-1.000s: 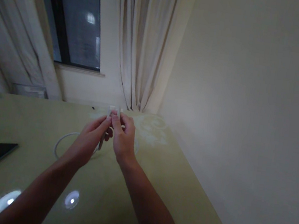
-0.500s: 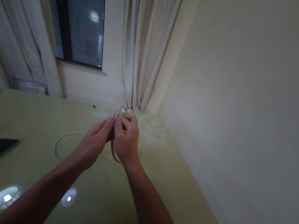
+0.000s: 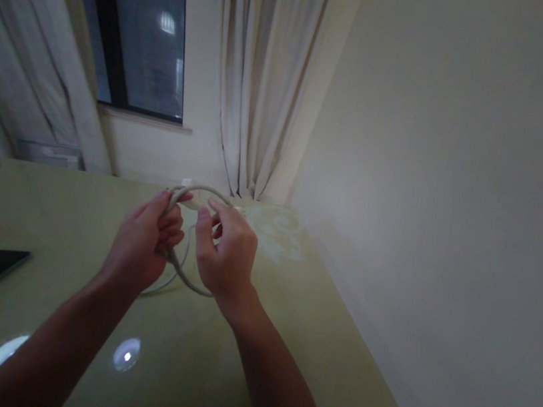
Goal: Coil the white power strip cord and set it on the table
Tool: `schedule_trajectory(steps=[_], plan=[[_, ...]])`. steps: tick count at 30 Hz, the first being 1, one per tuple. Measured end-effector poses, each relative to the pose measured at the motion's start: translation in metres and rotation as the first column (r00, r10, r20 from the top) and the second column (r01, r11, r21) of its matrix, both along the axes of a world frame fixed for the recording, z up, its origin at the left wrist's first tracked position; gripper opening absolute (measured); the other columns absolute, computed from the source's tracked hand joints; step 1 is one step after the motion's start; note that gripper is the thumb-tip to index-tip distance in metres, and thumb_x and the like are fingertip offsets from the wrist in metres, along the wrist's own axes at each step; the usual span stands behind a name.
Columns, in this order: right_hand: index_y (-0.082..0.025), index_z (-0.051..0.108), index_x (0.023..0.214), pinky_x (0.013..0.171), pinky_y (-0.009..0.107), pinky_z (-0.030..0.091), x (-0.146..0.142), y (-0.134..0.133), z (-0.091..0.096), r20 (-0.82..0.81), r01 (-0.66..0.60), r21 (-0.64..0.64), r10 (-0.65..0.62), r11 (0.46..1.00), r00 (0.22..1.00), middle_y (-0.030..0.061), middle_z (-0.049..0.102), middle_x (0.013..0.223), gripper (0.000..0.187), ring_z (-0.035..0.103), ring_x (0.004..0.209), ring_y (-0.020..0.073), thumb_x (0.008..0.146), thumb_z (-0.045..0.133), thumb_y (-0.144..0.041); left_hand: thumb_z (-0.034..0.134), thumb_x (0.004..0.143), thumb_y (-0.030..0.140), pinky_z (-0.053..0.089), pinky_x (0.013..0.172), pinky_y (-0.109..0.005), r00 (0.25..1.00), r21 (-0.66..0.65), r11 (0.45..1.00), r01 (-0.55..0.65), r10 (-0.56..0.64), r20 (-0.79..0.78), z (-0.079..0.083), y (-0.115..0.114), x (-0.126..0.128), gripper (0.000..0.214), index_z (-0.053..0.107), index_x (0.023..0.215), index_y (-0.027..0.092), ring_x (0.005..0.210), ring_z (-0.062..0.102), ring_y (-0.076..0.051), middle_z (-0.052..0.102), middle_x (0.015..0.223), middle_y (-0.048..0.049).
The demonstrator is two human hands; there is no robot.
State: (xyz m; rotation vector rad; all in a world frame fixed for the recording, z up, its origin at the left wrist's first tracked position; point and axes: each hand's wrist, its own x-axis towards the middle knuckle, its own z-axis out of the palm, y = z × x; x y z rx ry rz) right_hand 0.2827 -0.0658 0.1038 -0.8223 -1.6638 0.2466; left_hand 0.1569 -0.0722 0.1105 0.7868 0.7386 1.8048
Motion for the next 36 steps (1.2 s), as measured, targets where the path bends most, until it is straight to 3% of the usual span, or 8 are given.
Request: schedule_trajectory(steps=[5, 9, 11, 16, 20, 27, 32, 36], plan=[[-0.02, 0.072, 0.103, 0.077, 0.029, 0.052, -0.005, -0.004, 0.0, 0.031, -0.217, -0.194, 0.228, 0.957, 0.973, 0.0033, 0.075, 0.09, 0.03, 0.068, 0.08, 0.016, 0.104, 0.059, -0.046, 0.049, 0.108, 0.023, 0.024, 0.037, -0.014, 0.973, 0.023, 0.996, 0.087, -0.09, 0.211, 0.017, -0.008, -0.01, 0.025, 0.066, 0.094, 0.011, 0.042, 0.025, -0.004, 0.031, 0.06, 0.0095], [-0.021, 0.071, 0.097, 0.075, 0.028, 0.052, -0.009, 0.002, -0.006, 0.061, -0.58, -0.446, 0.67, 0.682, 0.74, 0.0007, 0.076, 0.092, 0.034, 0.069, 0.082, 0.0163, 0.1, 0.064, -0.055, 0.041, 0.112, 0.025, 0.027, 0.037, -0.013, 0.918, 0.063, 0.984, 0.167, -0.178, 0.354, 0.027, -0.015, -0.02, 0.03, 0.056, 0.089, 0.015, 0.041, 0.031, -0.003, 0.034, 0.061, 0.0091], [-0.022, 0.069, 0.091, 0.07, 0.026, 0.05, -0.008, 0.006, -0.009, 0.127, -0.618, -0.496, 0.755, 0.61, 0.643, -0.0016, 0.073, 0.083, 0.032, 0.066, 0.075, 0.0151, 0.1, 0.064, -0.051, 0.033, 0.114, 0.023, 0.025, 0.035, -0.014, 0.903, 0.092, 0.977, 0.19, -0.211, 0.376, 0.03, -0.014, -0.03, 0.034, 0.053, 0.087, 0.016, 0.04, 0.031, -0.003, 0.034, 0.059, 0.0091], [-0.024, 0.069, 0.102, 0.068, 0.027, 0.042, -0.003, 0.015, -0.016, 0.438, -0.332, -0.317, 0.448, 0.888, 0.779, -0.0027, 0.069, 0.081, 0.009, 0.061, 0.073, 0.0157, 0.094, 0.068, -0.02, 0.023, 0.114, 0.017, 0.024, 0.034, -0.016, 0.92, 0.114, 0.982, 0.152, -0.183, 0.348, 0.031, -0.009, -0.066, 0.039, 0.049, 0.085, 0.017, 0.037, 0.032, -0.003, 0.033, 0.053, 0.0093], [-0.023, 0.07, 0.109, 0.078, 0.033, 0.044, 0.007, 0.036, -0.022, 0.612, -0.02, -0.121, 0.091, 0.992, 0.785, 0.0047, 0.074, 0.095, 0.019, 0.065, 0.089, 0.0223, 0.094, 0.063, -0.013, 0.021, 0.116, 0.022, 0.025, 0.034, -0.015, 0.914, 0.116, 0.99, 0.074, -0.115, 0.39, 0.037, -0.015, -0.09, 0.041, 0.045, 0.083, 0.018, 0.038, 0.031, -0.003, 0.033, 0.053, 0.0099], [-0.018, 0.072, 0.117, 0.11, 0.043, 0.036, 0.046, 0.079, -0.033, 0.529, 0.453, 0.212, -0.492, 0.866, 0.692, 0.0132, 0.07, 0.116, 0.028, 0.055, 0.119, 0.0304, 0.094, 0.057, -0.013, 0.02, 0.116, 0.025, 0.028, 0.034, -0.015, 0.942, 0.148, 0.989, 0.015, -0.064, 0.329, 0.035, -0.019, -0.12, 0.04, 0.045, 0.085, 0.019, 0.038, 0.032, -0.003, 0.038, 0.052, 0.0098], [-0.021, 0.069, 0.118, 0.125, 0.054, 0.014, 0.064, 0.074, -0.019, 0.481, 0.538, 0.23, -0.576, 0.811, 0.661, 0.0132, 0.069, 0.126, 0.025, 0.054, 0.127, 0.0307, 0.094, 0.065, -0.027, 0.018, 0.116, 0.024, 0.028, 0.034, -0.014, 0.927, 0.104, 0.995, 0.007, -0.046, 0.373, 0.035, -0.02, -0.123, 0.04, 0.044, 0.086, 0.02, 0.037, 0.033, -0.003, 0.04, 0.05, 0.0099], [-0.02, 0.066, 0.117, 0.112, 0.06, 0.03, 0.07, 0.064, -0.01, 0.613, 0.538, 0.015, -0.433, 0.843, 0.661, 0.015, 0.072, 0.113, 0.053, 0.063, 0.115, 0.0356, 0.083, 0.08, -0.058, 0.018, 0.116, 0.026, 0.03, 0.033, -0.015, 0.924, 0.05, 0.999, -0.018, -0.002, 0.381, 0.041, -0.024, -0.119, 0.04, 0.043, 0.086, 0.02, 0.035, 0.034, -0.004, 0.041, 0.048, 0.0098]])
